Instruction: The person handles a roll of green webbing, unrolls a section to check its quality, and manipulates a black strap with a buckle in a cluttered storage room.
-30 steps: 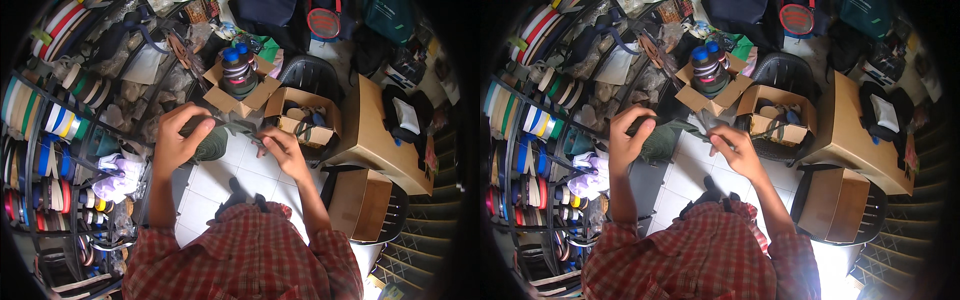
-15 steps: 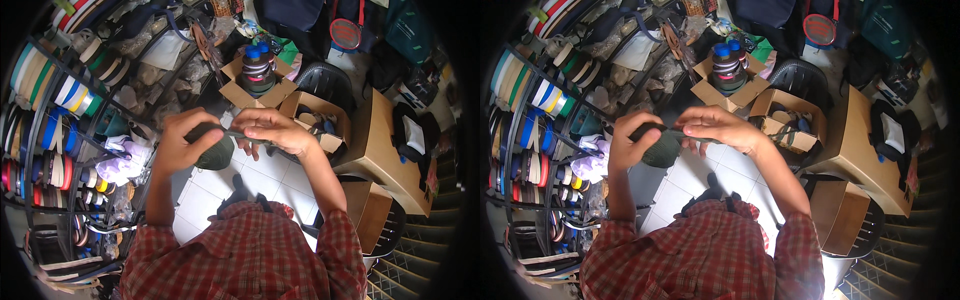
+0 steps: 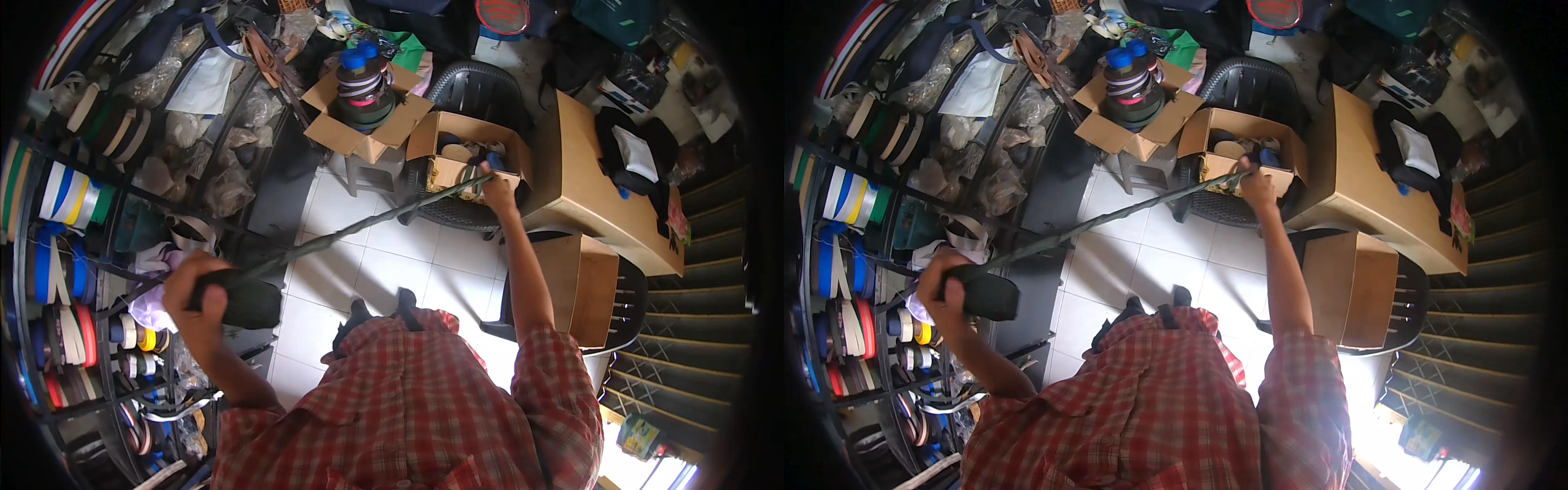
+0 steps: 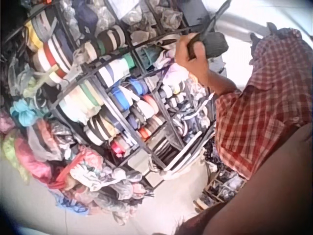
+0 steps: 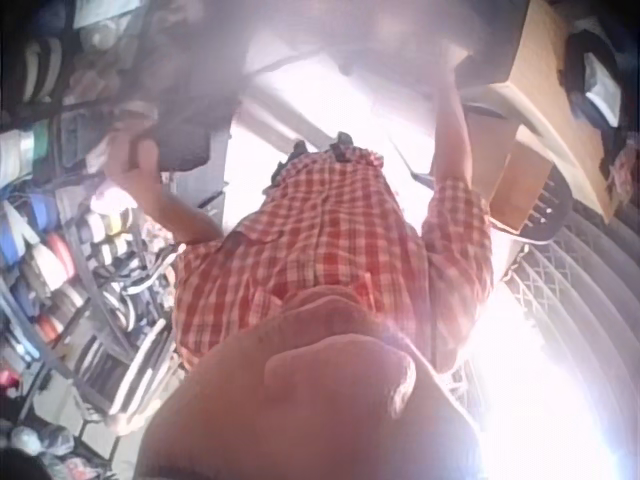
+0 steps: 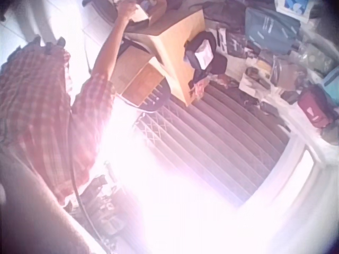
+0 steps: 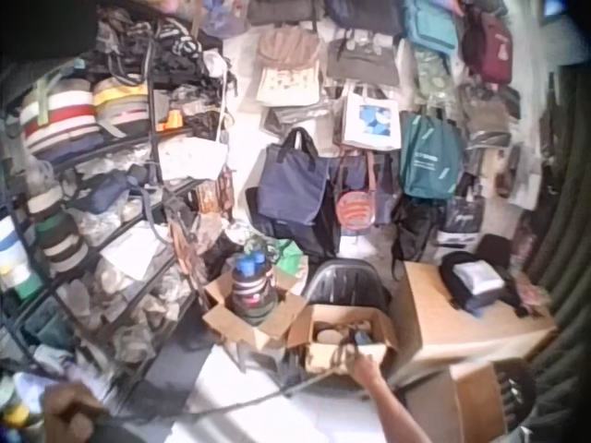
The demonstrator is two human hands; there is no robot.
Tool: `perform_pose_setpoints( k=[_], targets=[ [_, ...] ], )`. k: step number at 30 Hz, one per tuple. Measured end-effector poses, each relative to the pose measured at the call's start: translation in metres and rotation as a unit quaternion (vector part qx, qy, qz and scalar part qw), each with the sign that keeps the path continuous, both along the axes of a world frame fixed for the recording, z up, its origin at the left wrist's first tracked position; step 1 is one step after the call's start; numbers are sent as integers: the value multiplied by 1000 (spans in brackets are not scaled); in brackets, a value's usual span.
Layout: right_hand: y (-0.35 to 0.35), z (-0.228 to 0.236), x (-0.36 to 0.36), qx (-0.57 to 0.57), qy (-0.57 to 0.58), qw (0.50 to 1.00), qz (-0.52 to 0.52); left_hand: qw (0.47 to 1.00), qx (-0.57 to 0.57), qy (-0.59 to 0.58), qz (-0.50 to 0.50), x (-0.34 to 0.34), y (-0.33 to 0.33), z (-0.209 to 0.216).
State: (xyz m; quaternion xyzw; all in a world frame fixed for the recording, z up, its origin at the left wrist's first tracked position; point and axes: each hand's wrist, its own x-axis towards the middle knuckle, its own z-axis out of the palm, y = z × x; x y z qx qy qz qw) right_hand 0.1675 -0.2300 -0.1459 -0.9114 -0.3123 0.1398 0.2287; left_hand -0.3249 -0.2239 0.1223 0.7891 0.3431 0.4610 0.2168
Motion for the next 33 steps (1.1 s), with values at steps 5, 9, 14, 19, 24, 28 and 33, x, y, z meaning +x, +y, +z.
perform_pose_setpoints(
  k=[5,9,14,19,24,28,33],
  targets=[
    [-5,113,17,379,147,913,-24,992,-84,-83,-37,-14,5,-27],
    [-33,234,14,479,-62,872,85,972,-154,-83,-155,-31,11,-41],
    [-92,373,-36,576,-280,744,188,941,-206,-93,-252,-45,20,-55],
    [-185,407,-74,546,-330,757,141,915,-237,-86,-315,-50,26,-57],
    [-302,391,-105,456,-335,824,26,894,-255,-63,-364,-50,35,-63],
    [-380,362,-126,377,-306,871,-77,840,-280,-35,-463,-41,43,-63],
    [-442,328,-157,291,-256,904,-181,788,-171,0,-592,11,33,-68]
  ],
)
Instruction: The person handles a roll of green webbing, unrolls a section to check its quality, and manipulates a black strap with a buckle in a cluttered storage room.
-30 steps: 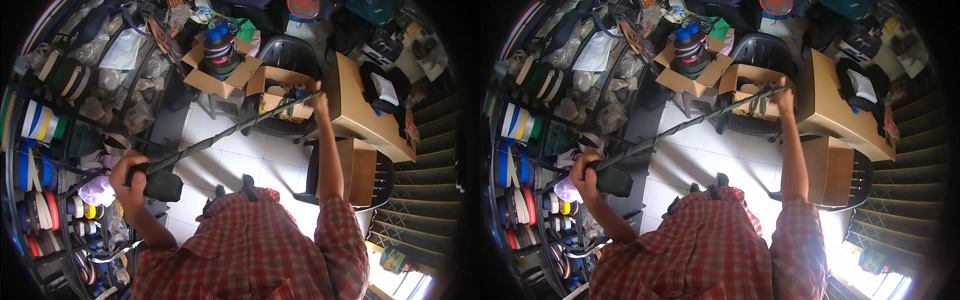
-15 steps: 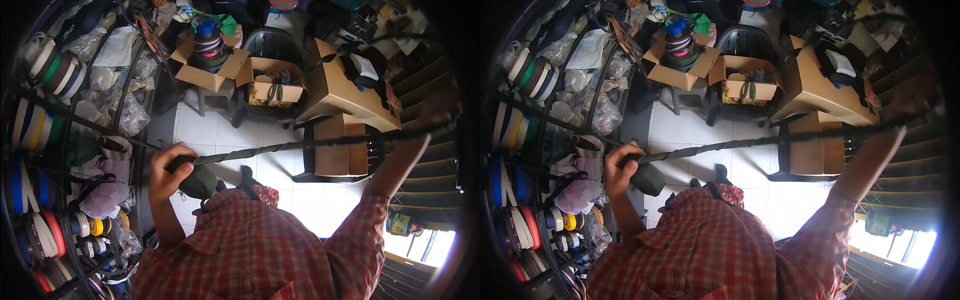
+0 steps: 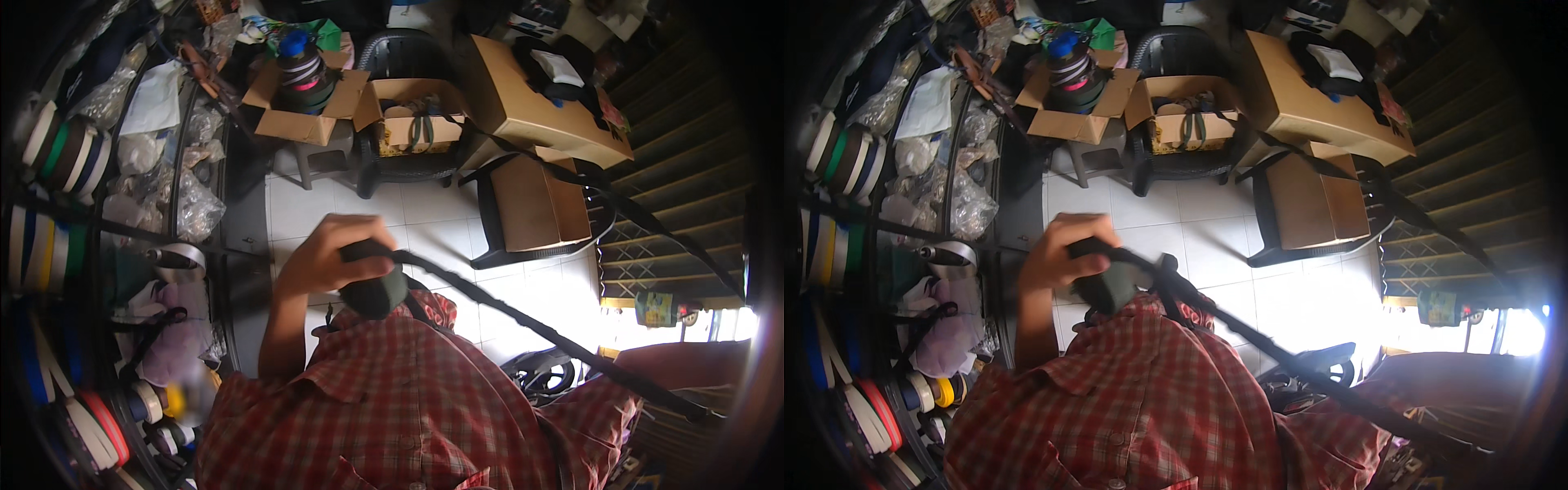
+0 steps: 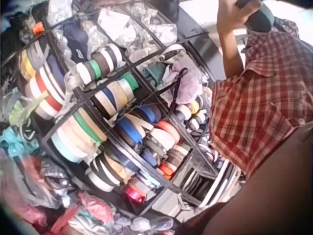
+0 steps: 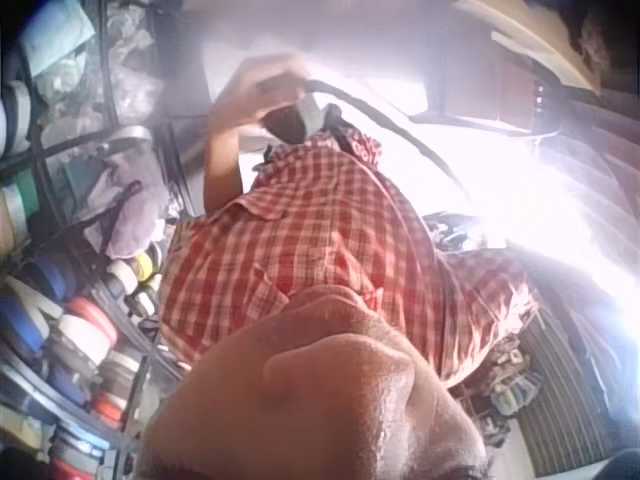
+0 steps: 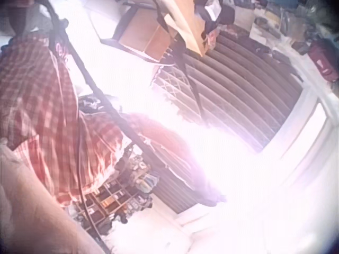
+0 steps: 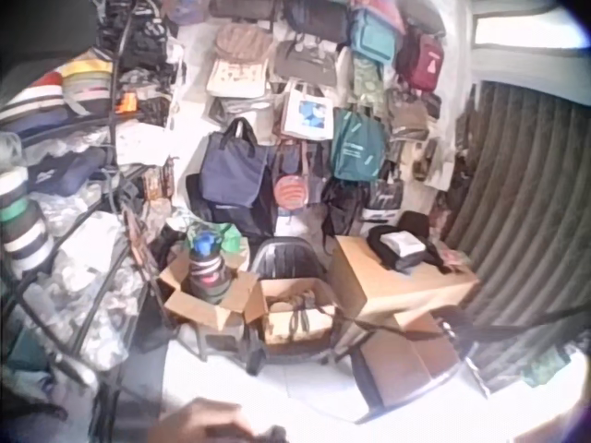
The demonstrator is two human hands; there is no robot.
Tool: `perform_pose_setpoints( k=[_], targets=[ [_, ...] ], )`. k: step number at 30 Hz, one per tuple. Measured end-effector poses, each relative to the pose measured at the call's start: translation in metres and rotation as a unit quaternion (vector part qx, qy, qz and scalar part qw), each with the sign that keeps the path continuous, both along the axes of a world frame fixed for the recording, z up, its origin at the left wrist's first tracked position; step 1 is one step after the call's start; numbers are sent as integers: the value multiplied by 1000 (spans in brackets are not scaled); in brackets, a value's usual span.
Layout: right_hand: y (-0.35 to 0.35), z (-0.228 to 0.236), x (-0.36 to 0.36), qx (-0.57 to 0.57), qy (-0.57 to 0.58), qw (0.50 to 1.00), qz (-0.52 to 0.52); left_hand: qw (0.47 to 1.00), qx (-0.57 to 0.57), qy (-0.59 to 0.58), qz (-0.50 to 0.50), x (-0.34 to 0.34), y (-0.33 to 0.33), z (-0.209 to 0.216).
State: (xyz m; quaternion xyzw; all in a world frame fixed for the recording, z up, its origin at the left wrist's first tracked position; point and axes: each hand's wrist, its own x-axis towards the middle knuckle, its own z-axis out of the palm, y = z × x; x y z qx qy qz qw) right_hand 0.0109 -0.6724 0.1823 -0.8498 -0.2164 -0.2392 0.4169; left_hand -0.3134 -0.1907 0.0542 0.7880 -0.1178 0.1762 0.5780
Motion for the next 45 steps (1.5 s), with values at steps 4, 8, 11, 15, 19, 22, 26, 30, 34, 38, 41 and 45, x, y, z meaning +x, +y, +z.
perform_pose_setpoints(
  k=[4,8,11,15,19,22,26,30,34,38,41,45],
  targets=[
    [-16,-25,-13,-20,70,997,-34,987,89,-132,-29,97,-32,-23],
    [-4,-58,-14,-40,153,987,-32,980,133,30,-142,173,-71,-10],
    [28,-92,-10,-46,229,972,-1,972,126,-65,-188,207,-107,-62],
    [81,-161,6,-28,378,924,51,963,80,9,-257,183,-121,-75],
    [192,-276,38,18,550,822,144,955,-9,25,-297,151,-95,-42],
    [294,-385,63,84,665,718,186,955,-29,40,-294,147,-68,-23],
    [376,-473,139,229,714,638,176,951,15,7,-309,177,-52,3],
    [491,-343,163,209,568,762,228,982,-45,117,-139,202,-7,-18],
    [418,-151,205,253,471,755,380,986,16,163,14,247,29,-43],
    [258,-149,233,258,282,754,533,982,66,51,168,309,43,-38],
    [308,-99,216,279,182,488,807,986,84,26,139,357,35,-52],
    [339,-74,226,198,148,277,929,994,71,27,-75,400,10,-63]
  ],
)
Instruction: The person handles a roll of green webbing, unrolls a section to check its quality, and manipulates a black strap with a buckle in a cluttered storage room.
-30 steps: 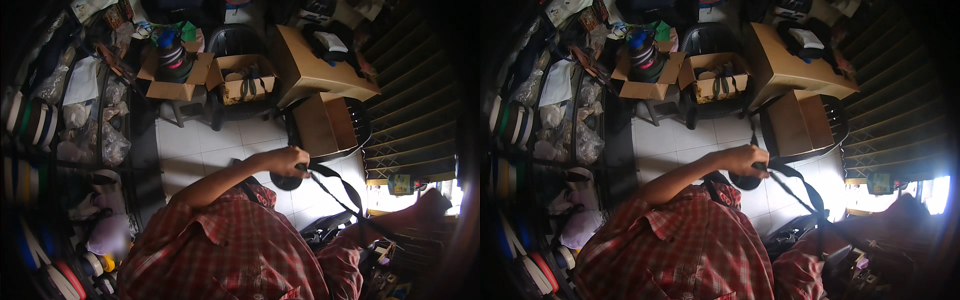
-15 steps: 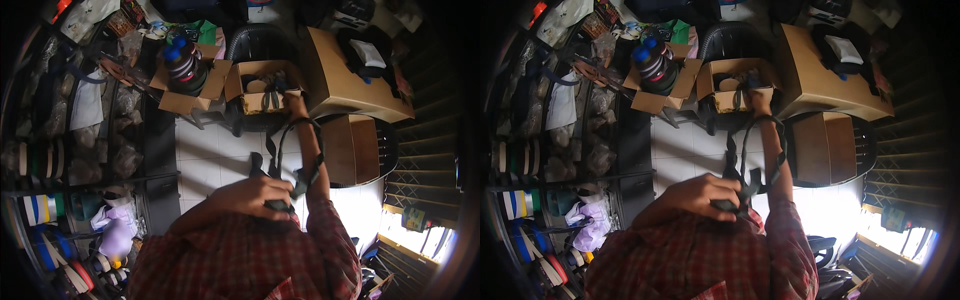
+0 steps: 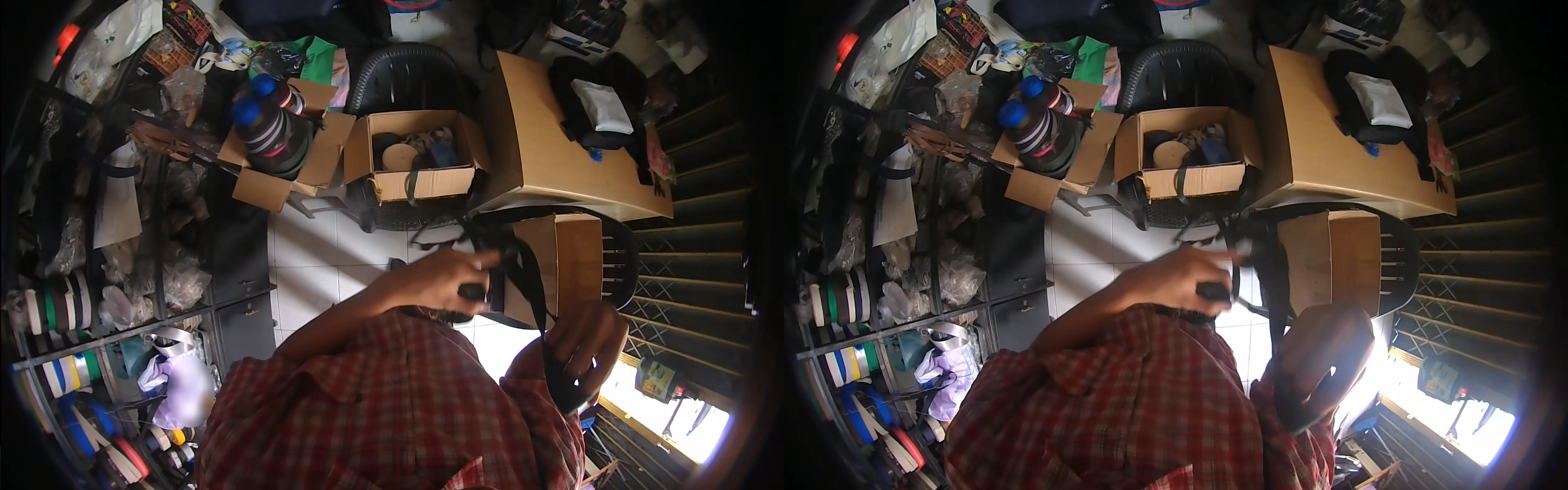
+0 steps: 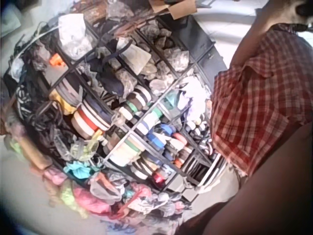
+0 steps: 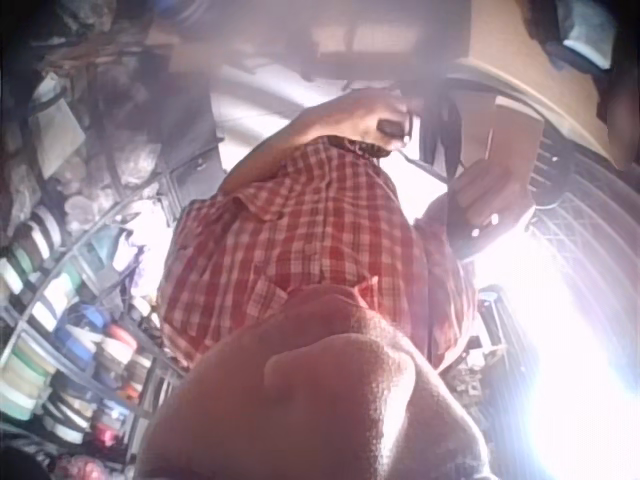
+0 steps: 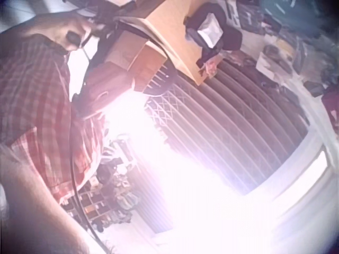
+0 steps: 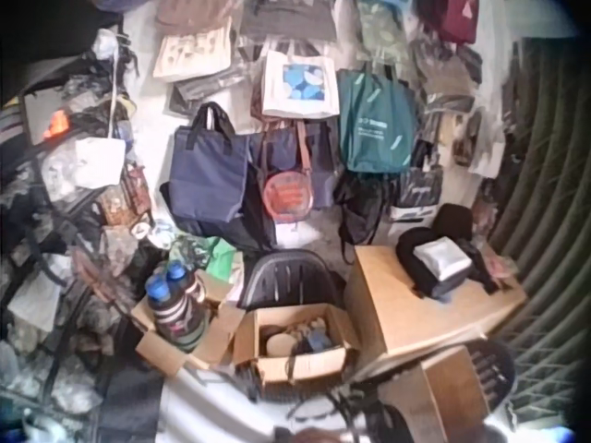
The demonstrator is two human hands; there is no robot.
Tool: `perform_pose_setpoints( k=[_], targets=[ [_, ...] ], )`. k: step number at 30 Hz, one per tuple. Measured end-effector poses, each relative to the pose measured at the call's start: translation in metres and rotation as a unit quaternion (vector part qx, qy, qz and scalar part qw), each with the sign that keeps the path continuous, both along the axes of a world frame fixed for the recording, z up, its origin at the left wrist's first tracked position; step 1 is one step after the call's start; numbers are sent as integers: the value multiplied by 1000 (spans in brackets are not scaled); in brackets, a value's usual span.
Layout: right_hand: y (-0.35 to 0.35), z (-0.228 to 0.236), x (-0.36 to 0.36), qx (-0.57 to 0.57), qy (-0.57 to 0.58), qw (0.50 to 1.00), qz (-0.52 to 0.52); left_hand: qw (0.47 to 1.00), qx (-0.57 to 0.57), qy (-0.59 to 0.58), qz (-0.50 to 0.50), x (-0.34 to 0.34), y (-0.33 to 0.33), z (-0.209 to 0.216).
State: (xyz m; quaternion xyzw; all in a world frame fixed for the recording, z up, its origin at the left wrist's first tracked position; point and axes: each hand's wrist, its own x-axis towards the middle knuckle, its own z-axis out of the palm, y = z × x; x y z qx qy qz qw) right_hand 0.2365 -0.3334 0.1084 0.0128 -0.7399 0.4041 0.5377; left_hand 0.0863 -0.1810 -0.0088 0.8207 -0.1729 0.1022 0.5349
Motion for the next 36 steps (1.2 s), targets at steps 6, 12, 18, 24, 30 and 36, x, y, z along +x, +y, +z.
perform_pose_setpoints(
  k=[6,12,18,24,30,36],
  targets=[
    [-52,-86,49,-572,-52,641,-509,980,8,194,-50,-19,14,-20],
    [6,-247,6,-466,-378,513,-613,965,93,241,50,-62,26,-8],
    [77,-142,-105,-465,-66,812,-347,976,21,114,183,-120,53,-4],
    [92,-101,-169,-352,-208,822,-396,952,68,121,271,-201,76,29],
    [98,-104,-249,-209,-214,874,-382,946,64,96,304,-276,78,33],
    [89,-122,-333,-137,-210,828,-501,860,-43,22,508,-334,76,44]
  ],
)
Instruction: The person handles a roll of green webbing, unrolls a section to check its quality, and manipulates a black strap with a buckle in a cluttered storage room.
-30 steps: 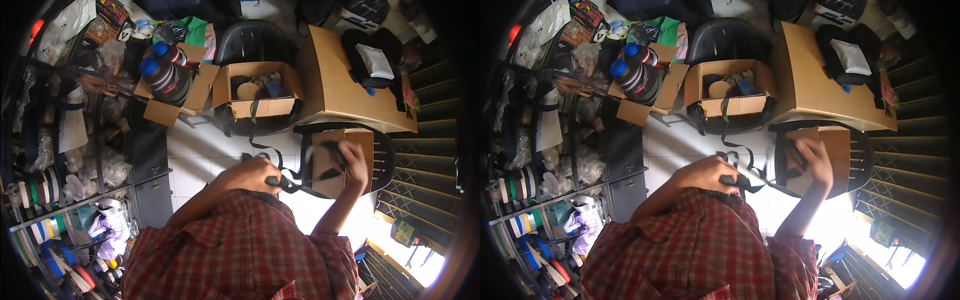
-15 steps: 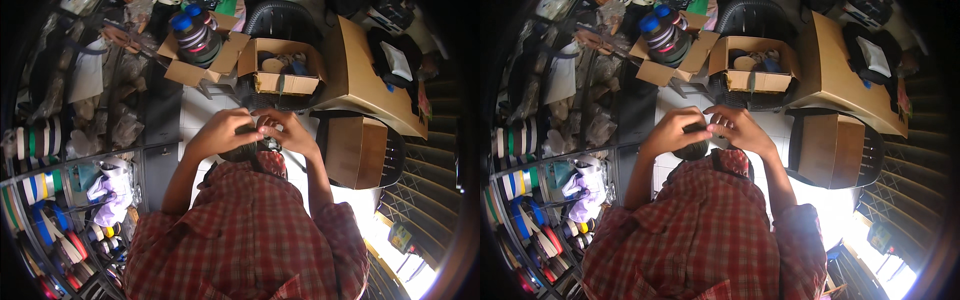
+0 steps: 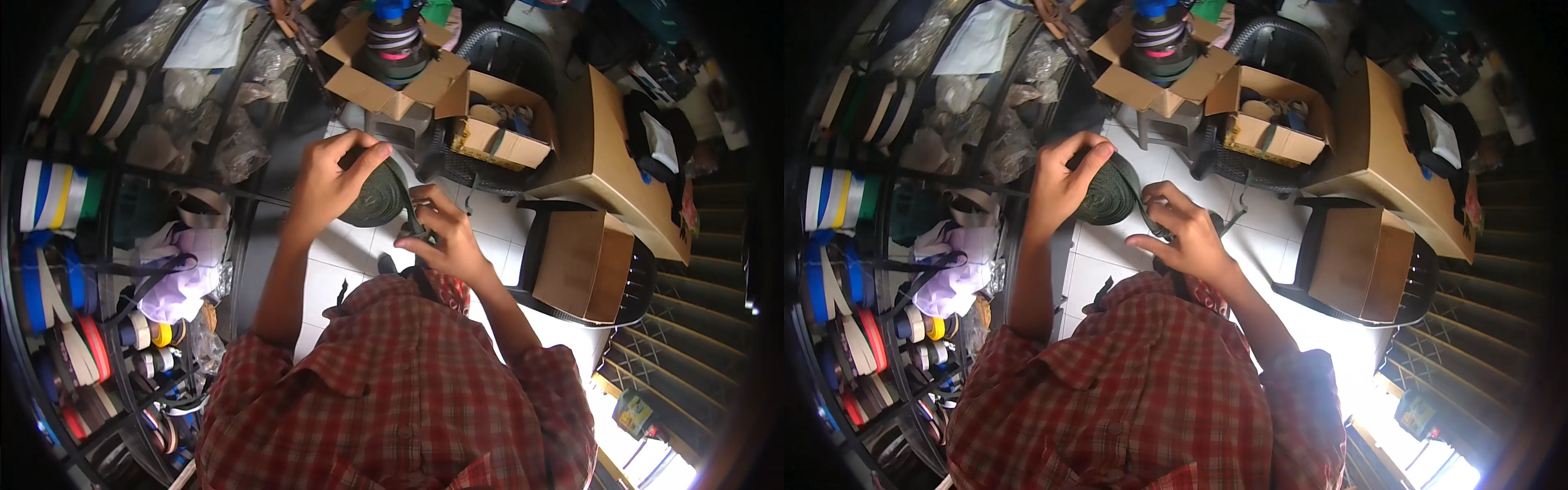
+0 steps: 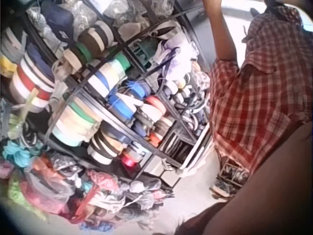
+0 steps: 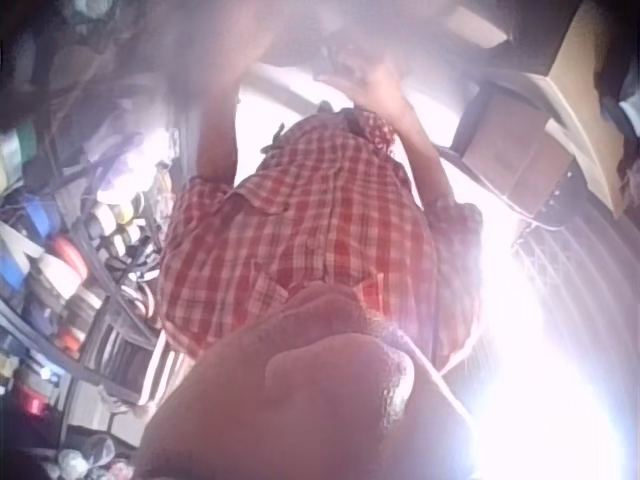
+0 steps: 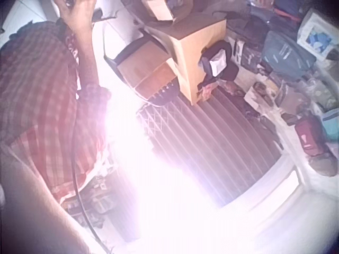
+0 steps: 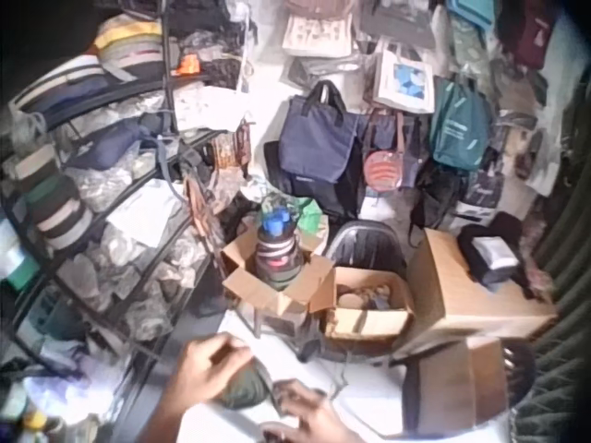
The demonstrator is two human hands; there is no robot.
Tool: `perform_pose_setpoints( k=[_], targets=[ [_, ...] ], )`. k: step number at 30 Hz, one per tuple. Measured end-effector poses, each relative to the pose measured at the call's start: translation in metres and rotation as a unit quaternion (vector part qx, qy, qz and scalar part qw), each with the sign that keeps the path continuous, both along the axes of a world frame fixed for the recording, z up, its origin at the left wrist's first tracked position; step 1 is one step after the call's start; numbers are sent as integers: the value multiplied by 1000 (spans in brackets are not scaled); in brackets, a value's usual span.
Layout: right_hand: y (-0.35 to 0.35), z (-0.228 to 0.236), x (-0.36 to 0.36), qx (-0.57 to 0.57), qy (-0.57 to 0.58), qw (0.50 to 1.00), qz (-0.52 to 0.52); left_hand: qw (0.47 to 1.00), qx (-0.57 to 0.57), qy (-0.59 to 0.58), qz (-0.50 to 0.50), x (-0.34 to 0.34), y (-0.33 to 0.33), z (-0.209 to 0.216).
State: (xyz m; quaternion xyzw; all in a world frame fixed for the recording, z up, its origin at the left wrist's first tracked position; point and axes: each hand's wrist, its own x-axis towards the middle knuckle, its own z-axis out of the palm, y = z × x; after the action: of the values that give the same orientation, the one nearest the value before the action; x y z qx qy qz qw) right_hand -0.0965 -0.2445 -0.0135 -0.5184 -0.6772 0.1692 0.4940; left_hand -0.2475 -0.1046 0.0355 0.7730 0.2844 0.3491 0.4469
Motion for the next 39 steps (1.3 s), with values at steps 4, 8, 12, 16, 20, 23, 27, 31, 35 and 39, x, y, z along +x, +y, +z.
perform_pose_setpoints(
  k=[4,8,12,16,20,23,27,31,35,39],
  targets=[
    [1,-6,-25,36,-58,995,-71,996,-57,-29,60,-23,-15,2],
    [2,-3,-19,64,-157,980,-106,990,-82,-62,92,-37,-22,-7],
    [2,3,-38,15,-100,993,-62,963,-145,-127,188,-28,-29,-25],
    [-3,2,-61,-36,-4,995,-94,934,-192,-175,244,-21,-33,-43],
    [-2,-39,-65,-51,130,975,-171,940,-227,-168,189,-16,-39,-36],
    [-1,-25,-33,-107,178,978,-35,983,-174,-49,-35,-33,-10,-25],
    [7,21,-14,-217,237,944,77,949,-10,126,-289,-27,18,13],
    [21,30,-2,-130,135,982,14,976,-29,92,-195,-13,14,25],
    [20,27,13,2,-60,998,-17,984,-147,-72,-73,-12,6,14],
    [16,32,-10,46,-47,990,-126,948,-226,-189,122,10,-19,-6]
  ],
)
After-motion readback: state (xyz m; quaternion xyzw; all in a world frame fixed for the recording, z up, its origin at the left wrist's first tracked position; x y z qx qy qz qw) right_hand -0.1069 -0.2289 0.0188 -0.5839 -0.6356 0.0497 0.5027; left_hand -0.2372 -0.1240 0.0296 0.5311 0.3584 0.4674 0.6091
